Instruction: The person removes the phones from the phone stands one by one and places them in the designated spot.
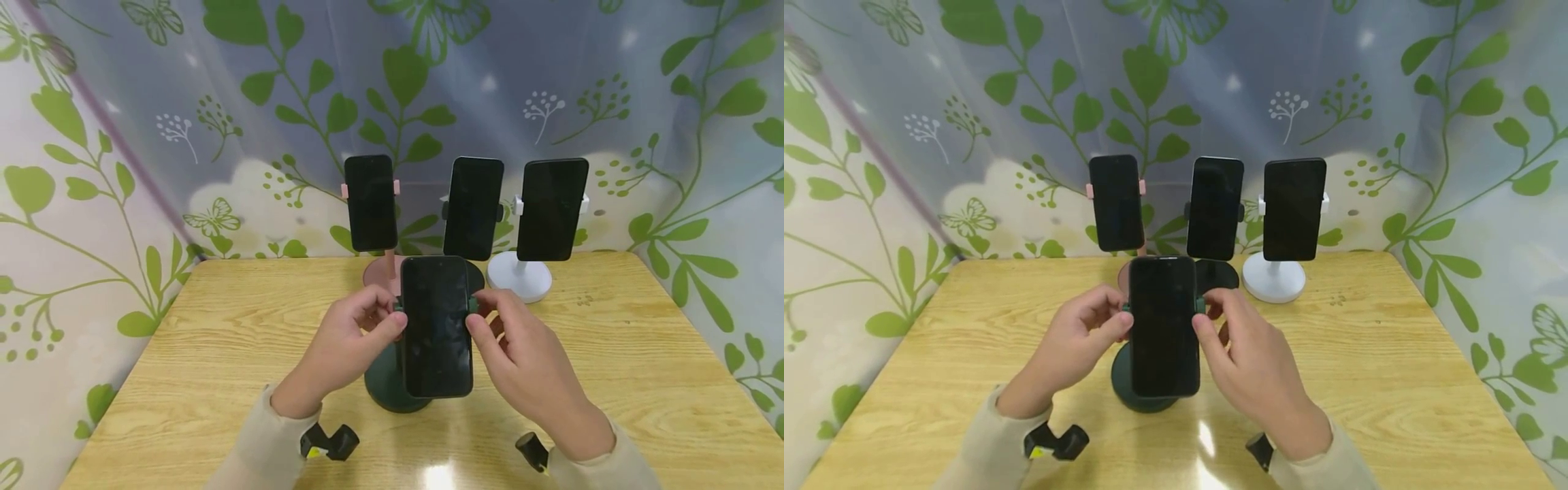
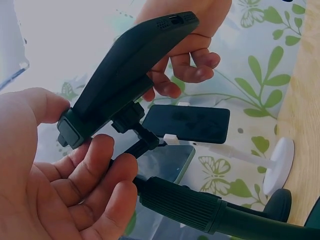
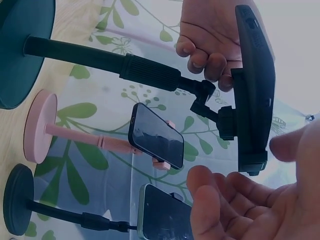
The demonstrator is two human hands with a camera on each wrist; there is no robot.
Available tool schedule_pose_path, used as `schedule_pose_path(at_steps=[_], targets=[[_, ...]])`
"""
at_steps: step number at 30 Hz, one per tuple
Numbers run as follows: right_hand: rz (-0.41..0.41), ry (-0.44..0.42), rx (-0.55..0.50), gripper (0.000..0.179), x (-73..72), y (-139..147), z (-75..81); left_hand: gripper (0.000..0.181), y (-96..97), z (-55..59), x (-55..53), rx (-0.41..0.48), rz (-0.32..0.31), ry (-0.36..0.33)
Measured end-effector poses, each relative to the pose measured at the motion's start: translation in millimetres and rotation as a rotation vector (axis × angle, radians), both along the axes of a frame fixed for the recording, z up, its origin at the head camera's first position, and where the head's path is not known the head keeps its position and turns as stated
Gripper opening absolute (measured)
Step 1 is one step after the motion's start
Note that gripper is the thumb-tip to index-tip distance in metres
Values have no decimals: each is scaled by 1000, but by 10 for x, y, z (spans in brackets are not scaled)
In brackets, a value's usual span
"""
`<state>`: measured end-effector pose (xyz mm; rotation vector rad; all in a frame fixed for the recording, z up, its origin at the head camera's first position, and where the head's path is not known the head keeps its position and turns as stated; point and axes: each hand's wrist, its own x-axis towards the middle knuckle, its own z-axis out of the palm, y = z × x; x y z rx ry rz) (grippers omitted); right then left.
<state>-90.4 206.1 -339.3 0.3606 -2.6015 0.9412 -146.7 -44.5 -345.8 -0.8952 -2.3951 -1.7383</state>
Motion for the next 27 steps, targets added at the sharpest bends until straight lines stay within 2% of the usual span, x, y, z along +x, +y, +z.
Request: schedule_pose_path(at_steps=[11, 27], targets=[[0, 28, -30, 29, 35, 9, 28, 10, 4, 5, 9, -7, -3, -5], [27, 261, -55, 28, 74, -9, 68, 9, -10, -8, 19, -3, -14, 5]])
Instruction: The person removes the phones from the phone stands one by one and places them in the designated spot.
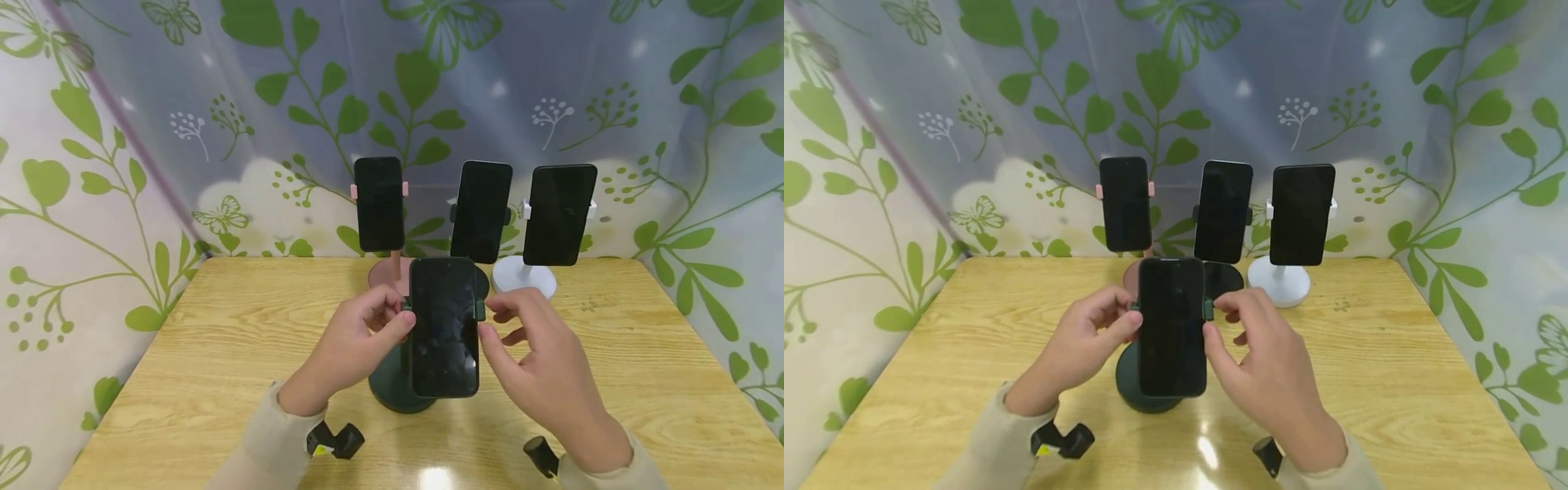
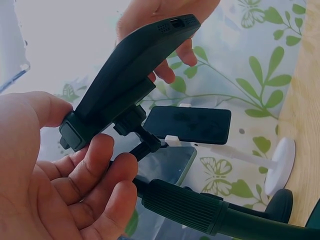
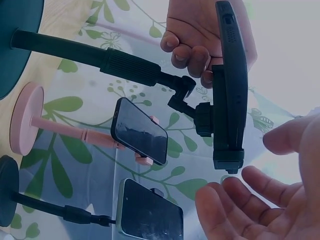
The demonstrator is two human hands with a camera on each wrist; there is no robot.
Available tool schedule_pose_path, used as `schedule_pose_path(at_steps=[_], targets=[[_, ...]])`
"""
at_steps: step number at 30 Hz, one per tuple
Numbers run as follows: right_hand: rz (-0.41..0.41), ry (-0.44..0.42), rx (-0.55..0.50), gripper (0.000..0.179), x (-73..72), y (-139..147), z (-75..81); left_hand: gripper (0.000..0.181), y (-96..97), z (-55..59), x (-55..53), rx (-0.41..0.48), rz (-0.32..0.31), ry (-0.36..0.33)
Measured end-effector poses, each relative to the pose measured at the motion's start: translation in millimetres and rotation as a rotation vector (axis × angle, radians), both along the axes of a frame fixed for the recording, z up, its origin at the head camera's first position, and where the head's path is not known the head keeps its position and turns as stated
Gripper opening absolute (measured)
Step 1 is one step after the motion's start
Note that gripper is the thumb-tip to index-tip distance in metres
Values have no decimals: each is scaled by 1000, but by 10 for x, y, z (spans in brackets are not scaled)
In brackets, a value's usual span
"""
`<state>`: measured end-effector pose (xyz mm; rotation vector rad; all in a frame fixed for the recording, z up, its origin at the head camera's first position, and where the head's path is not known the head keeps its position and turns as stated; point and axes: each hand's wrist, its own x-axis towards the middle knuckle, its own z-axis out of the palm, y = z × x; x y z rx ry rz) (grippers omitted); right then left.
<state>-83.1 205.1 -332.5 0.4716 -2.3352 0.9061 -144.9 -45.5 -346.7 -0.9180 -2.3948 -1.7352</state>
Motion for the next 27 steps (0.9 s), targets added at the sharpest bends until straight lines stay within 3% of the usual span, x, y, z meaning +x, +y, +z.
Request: schedule_pose_path(at_steps=[17, 27], targets=[[21, 76, -17, 30, 1, -12, 3, 8, 2, 9, 4, -17, 13, 12], [4, 125, 9, 41, -114, -55, -26, 8, 12, -1, -24, 4, -17, 7]])
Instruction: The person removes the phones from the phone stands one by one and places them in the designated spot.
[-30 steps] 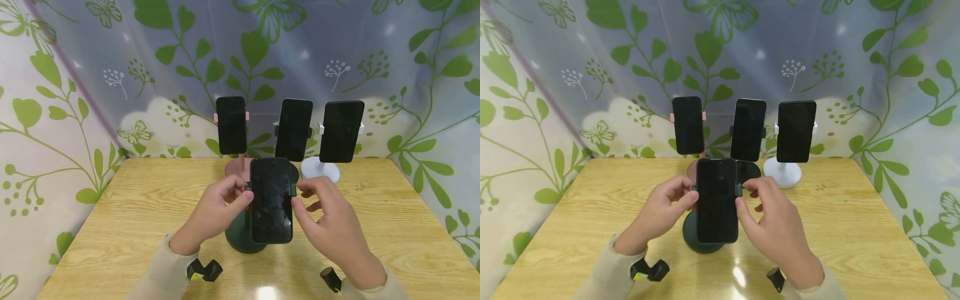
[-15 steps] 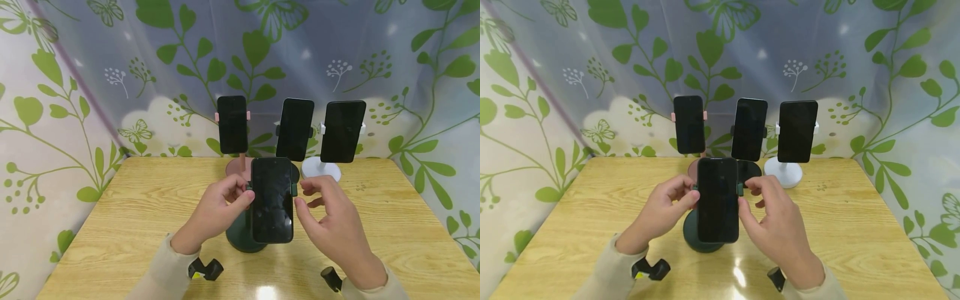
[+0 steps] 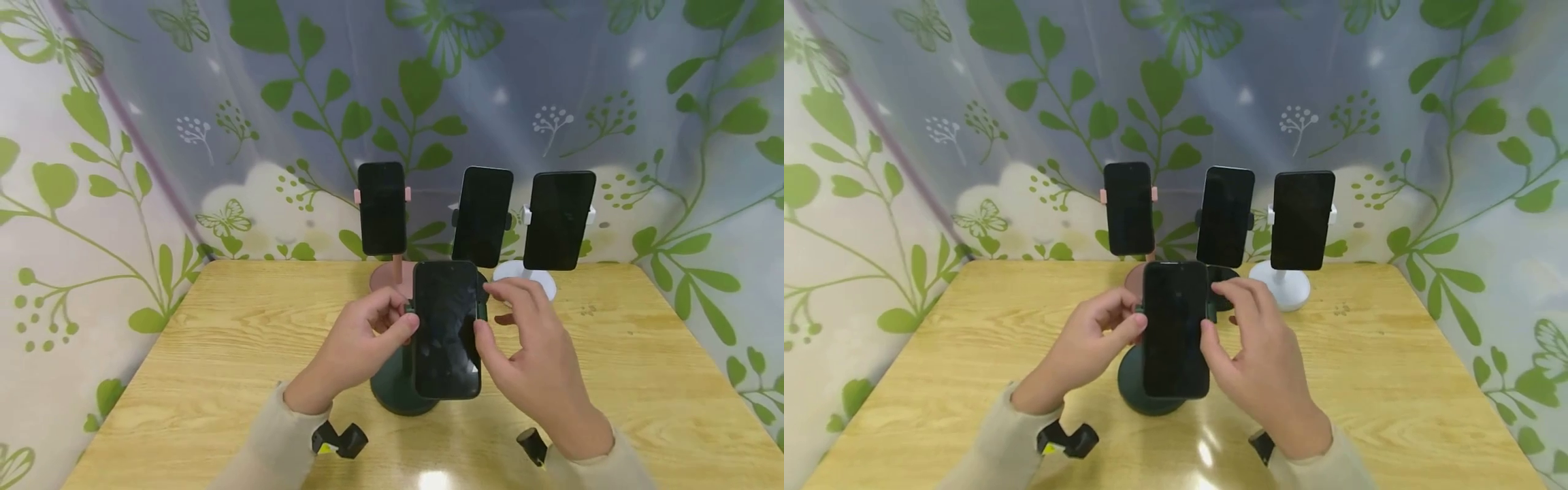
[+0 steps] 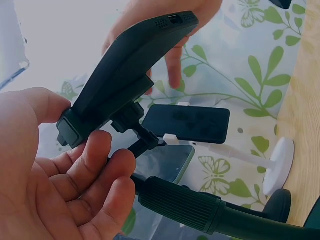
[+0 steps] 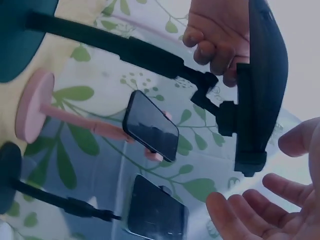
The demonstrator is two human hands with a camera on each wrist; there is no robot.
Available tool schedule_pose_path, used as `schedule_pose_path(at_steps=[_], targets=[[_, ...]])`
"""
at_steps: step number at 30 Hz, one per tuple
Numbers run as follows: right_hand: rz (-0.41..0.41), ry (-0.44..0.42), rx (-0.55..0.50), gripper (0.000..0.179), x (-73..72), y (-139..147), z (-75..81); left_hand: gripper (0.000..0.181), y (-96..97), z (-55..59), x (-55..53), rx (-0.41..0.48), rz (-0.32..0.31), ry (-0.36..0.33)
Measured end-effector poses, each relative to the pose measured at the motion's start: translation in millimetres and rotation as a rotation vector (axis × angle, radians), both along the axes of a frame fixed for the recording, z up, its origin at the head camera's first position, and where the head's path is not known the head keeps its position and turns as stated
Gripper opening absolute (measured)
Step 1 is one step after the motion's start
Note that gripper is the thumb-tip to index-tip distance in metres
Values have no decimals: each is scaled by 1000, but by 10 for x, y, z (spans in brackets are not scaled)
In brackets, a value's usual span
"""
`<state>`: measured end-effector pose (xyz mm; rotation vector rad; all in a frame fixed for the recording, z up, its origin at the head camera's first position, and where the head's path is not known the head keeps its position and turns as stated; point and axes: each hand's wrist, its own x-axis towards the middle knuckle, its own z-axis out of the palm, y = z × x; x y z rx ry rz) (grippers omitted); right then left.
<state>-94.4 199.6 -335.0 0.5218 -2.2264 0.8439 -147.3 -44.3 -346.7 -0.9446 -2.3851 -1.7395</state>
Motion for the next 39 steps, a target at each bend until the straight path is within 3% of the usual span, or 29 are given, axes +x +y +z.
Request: schedule_pose_path(at_steps=[5, 8, 11, 20, 25, 30, 39], targets=[[-54, 70, 77, 50, -20, 14, 171, 9, 26, -17, -4, 0, -17, -11], [-76, 109, 182, 53, -42, -17, 344, 9, 29, -15, -4, -7, -20, -10], [-73, 94, 296, 53, -85, -85, 540, 10, 31, -14, -12, -6, -29, -5], [-46, -225, 627, 66, -351, -369, 1038, 6, 26, -48, -54, 35, -76, -34], [-45, -333, 758, 67, -414, -512, 1121, 10, -5, -37, -33, 17, -70, -59], [-31, -325, 826, 65, -424, -594, 1114, 13, -38, 8, -33, -48, -19, -39], [-26, -307, 834, 31, -423, -658, 1061, 9, -75, 72, -33, -102, -17, 17]])
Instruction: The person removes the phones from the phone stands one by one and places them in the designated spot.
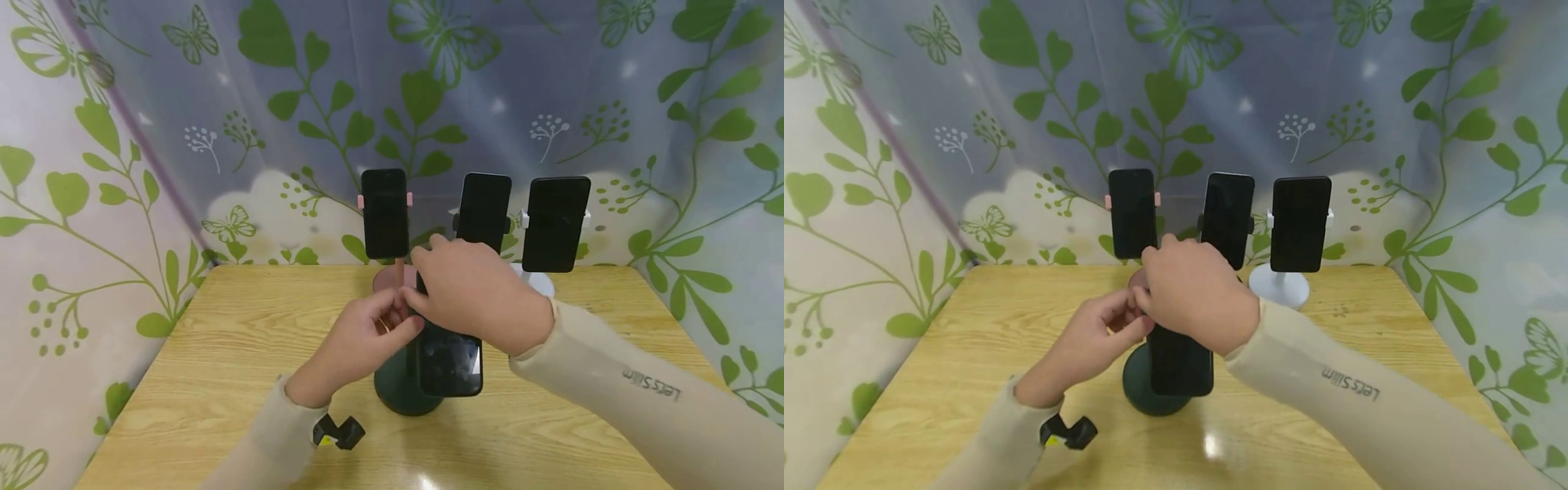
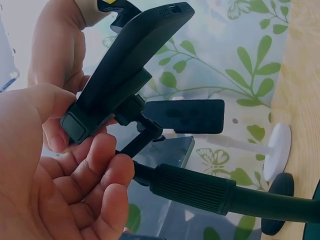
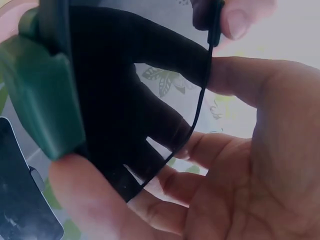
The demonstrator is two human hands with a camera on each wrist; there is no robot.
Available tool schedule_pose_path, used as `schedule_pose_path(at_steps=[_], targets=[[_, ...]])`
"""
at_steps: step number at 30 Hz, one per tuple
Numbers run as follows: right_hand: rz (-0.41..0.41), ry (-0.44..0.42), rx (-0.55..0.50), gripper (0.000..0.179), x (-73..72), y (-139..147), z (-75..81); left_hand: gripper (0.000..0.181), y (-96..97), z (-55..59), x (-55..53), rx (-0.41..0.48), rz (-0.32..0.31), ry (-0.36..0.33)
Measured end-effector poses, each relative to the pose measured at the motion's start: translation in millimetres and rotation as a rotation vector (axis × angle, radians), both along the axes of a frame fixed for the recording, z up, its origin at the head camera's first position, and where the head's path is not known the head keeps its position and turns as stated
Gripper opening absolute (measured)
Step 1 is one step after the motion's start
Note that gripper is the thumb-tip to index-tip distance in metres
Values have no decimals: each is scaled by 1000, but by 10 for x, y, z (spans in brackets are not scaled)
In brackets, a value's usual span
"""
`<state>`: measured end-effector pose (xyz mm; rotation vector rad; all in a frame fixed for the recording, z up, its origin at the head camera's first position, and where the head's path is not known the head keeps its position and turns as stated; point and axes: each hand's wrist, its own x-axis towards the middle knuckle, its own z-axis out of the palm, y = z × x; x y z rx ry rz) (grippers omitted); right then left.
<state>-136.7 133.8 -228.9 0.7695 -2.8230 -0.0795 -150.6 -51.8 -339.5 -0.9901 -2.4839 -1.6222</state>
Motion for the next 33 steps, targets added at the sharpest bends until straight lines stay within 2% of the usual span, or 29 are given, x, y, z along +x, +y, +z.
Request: schedule_pose_path(at_steps=[6, 12, 21, 28, 33], targets=[[37, 25, -29, 33, -28, 16, -49, 9, 10, -15, 2, -18, 15, 23], [39, 12, -48, 28, -65, 34, -80, 9, 22, -26, 3, -16, 31, 25], [22, -96, -73, 25, -134, 64, -154, 14, 24, -58, 1, 47, 27, 0], [59, -53, -76, 26, -150, 103, -189, 14, 35, -66, 9, 54, 36, -12], [48, -67, -97, 25, -169, 117, -208, 15, 46, -70, 10, 66, 21, -27]])
